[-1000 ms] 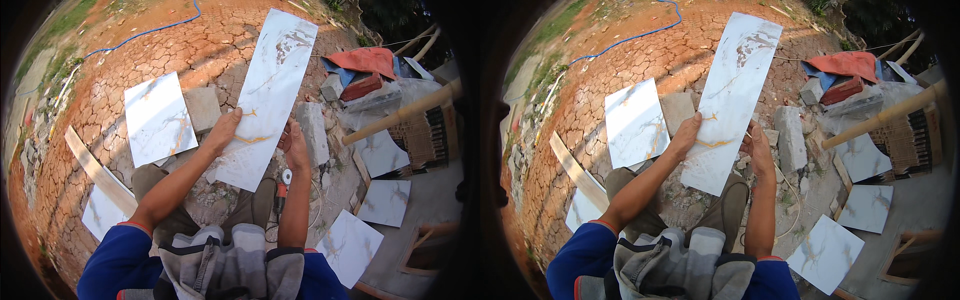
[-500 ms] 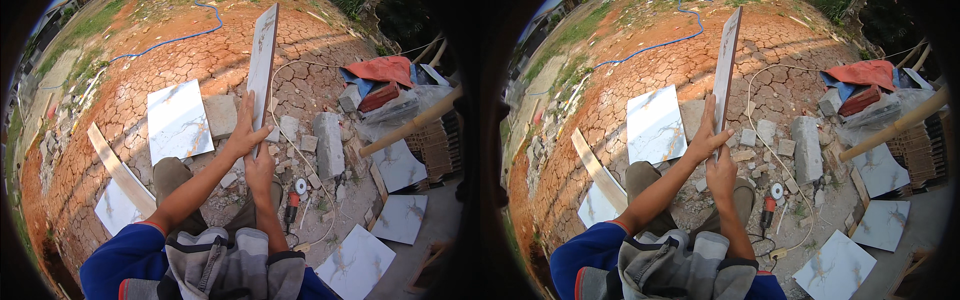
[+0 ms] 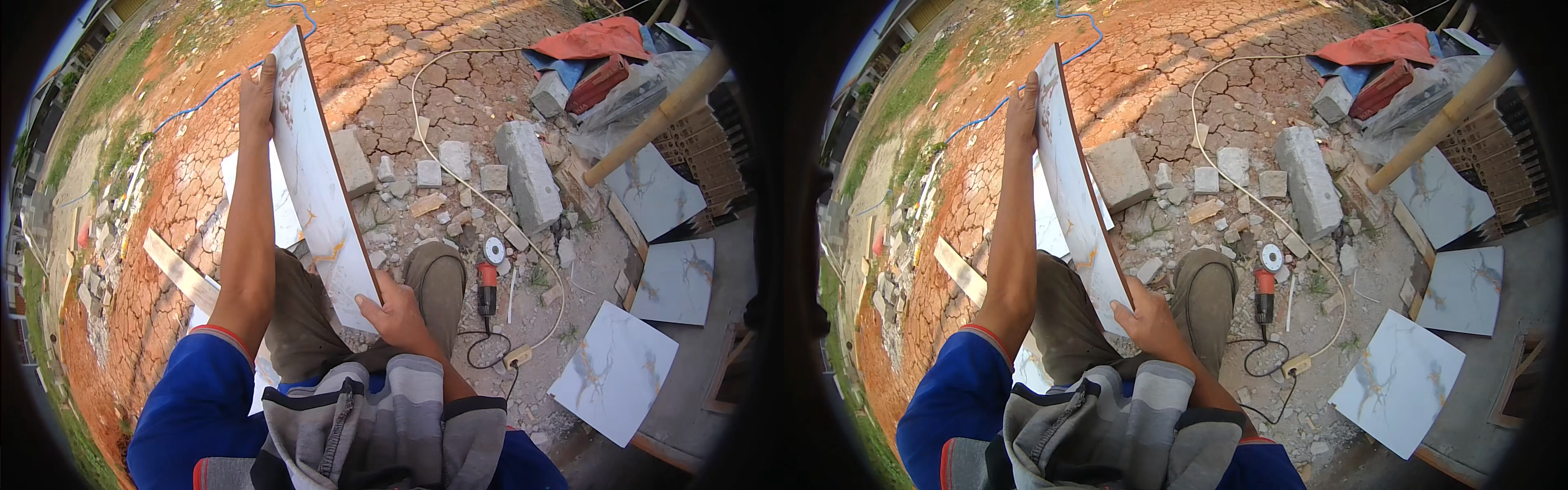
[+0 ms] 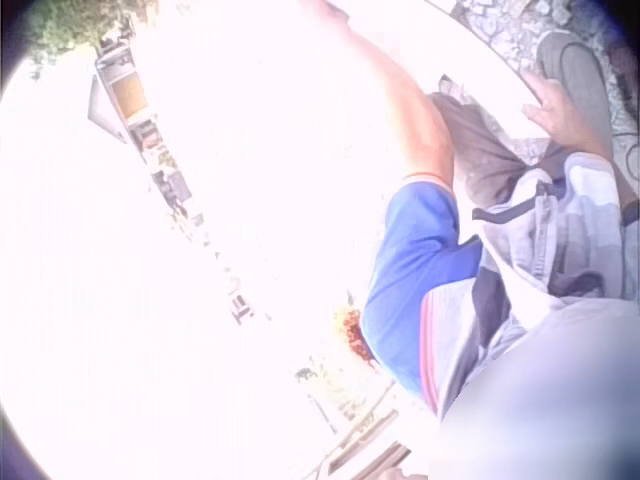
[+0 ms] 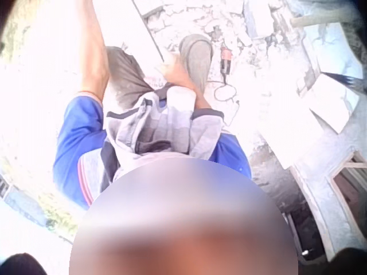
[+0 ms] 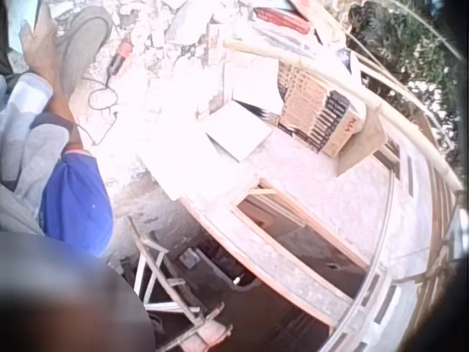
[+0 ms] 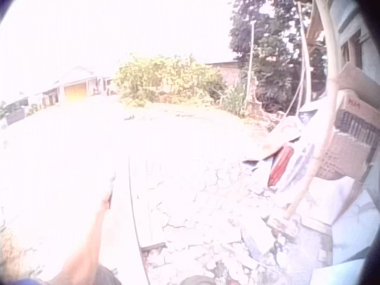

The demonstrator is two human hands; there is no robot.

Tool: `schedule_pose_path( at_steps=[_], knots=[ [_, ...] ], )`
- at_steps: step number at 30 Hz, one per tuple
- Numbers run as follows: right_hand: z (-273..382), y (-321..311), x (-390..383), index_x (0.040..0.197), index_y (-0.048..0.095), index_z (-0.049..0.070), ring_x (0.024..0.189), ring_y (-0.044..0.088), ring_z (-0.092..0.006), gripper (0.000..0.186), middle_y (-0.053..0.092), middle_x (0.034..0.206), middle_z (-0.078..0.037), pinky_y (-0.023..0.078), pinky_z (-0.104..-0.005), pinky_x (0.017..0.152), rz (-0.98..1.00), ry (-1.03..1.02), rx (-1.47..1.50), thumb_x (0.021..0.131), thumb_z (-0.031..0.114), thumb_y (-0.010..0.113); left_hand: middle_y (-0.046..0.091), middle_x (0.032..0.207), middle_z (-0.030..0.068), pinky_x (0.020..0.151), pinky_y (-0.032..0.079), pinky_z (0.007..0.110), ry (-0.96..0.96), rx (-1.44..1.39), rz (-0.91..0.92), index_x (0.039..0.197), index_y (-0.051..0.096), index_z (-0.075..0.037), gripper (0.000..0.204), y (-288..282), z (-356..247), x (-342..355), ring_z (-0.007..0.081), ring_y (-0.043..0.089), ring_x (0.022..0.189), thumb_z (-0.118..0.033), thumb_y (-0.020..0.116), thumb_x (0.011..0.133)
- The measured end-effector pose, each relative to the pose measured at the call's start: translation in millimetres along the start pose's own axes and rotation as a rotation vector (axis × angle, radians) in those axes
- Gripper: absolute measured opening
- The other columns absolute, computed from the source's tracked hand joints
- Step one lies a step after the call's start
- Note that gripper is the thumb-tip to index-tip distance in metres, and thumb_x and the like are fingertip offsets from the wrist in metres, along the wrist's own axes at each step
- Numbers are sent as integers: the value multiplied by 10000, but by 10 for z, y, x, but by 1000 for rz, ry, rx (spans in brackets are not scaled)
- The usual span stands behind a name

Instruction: The person measures a white marble-patterned tile with a wooden plank, then uses an angle grinder to cut the tile in half. They separate the two pieces and place them on the ground.

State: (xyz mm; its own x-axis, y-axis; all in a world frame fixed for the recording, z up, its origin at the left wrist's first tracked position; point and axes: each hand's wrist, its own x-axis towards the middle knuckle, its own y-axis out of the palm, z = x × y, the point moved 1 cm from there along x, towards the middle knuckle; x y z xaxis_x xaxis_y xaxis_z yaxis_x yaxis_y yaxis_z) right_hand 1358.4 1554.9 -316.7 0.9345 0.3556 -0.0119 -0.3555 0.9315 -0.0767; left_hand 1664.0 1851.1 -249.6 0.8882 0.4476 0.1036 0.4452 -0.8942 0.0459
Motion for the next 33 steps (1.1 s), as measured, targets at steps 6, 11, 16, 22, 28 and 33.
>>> schedule_pose_path(
  at_steps=[6, 11, 16, 22, 28, 33],
  knots=[
    [126, -318, 372, 1229, 509, 12, 866, 704, -463, 490, 696, 923, -274, 536, -494, 716, -107, -85, -156, 983, 394, 690, 671, 1302, 149, 969, 597, 417, -84, -500, 299, 1456, 473, 14, 690, 22, 40, -1518, 261, 689, 1119, -491, 632, 1013],
    [709, -905, 772, 1108, 467, -4, 705, 673, -512, 579, 652, 705, -290, 519, -555, 587, -567, -401, -338, 949, 496, 712, 610, 1380, 178, 1027, 557, 443, 85, -399, 276, 1470, 446, 20, 777, 800, -261, -2277, 307, 640, 1198, -541, 661, 977],
    [508, -1596, -20, 940, 603, -29, 690, 707, -276, 593, 695, 765, -200, 535, -354, 614, -813, -234, -432, 865, 521, 813, 568, 1439, 193, 1100, 498, 443, 123, -414, 401, 1476, 419, 61, 794, 1803, -782, -2598, 308, 599, 1267, -528, 645, 993],
    [-148, -2030, -1562, 896, 687, -13, 681, 574, -68, 409, 686, 782, -28, 481, -242, 613, -1473, -50, -108, 935, 376, 806, 504, 1538, 180, 1131, 418, 447, 343, 138, 1355, 1509, 469, -10, 896, 1981, -539, -2625, 294, 587, 1303, -716, 538, 961],
    [-1022, -1719, -3712, 974, 654, -115, 831, 683, -258, 574, 698, 979, -206, 579, -394, 742, -2312, 472, -129, 1018, 457, 651, 657, 1367, 168, 1097, 448, 427, 101, 327, 1090, 1353, 623, 2, 734, 542, -12, -1605, 283, 632, 1243, -639, 526, 1009],
    [-1850, -880, -4812, 1072, 632, -246, 964, 686, -453, 1005, 678, 1126, -365, 561, -523, 880, -2682, 1233, 9, 878, 739, 641, 591, 1463, 166, 1112, 452, 442, -172, 280, 377, 1469, 521, -22, 613, -1070, 514, -850, 271, 583, 1316, -506, 439, 1101]
  ],
)
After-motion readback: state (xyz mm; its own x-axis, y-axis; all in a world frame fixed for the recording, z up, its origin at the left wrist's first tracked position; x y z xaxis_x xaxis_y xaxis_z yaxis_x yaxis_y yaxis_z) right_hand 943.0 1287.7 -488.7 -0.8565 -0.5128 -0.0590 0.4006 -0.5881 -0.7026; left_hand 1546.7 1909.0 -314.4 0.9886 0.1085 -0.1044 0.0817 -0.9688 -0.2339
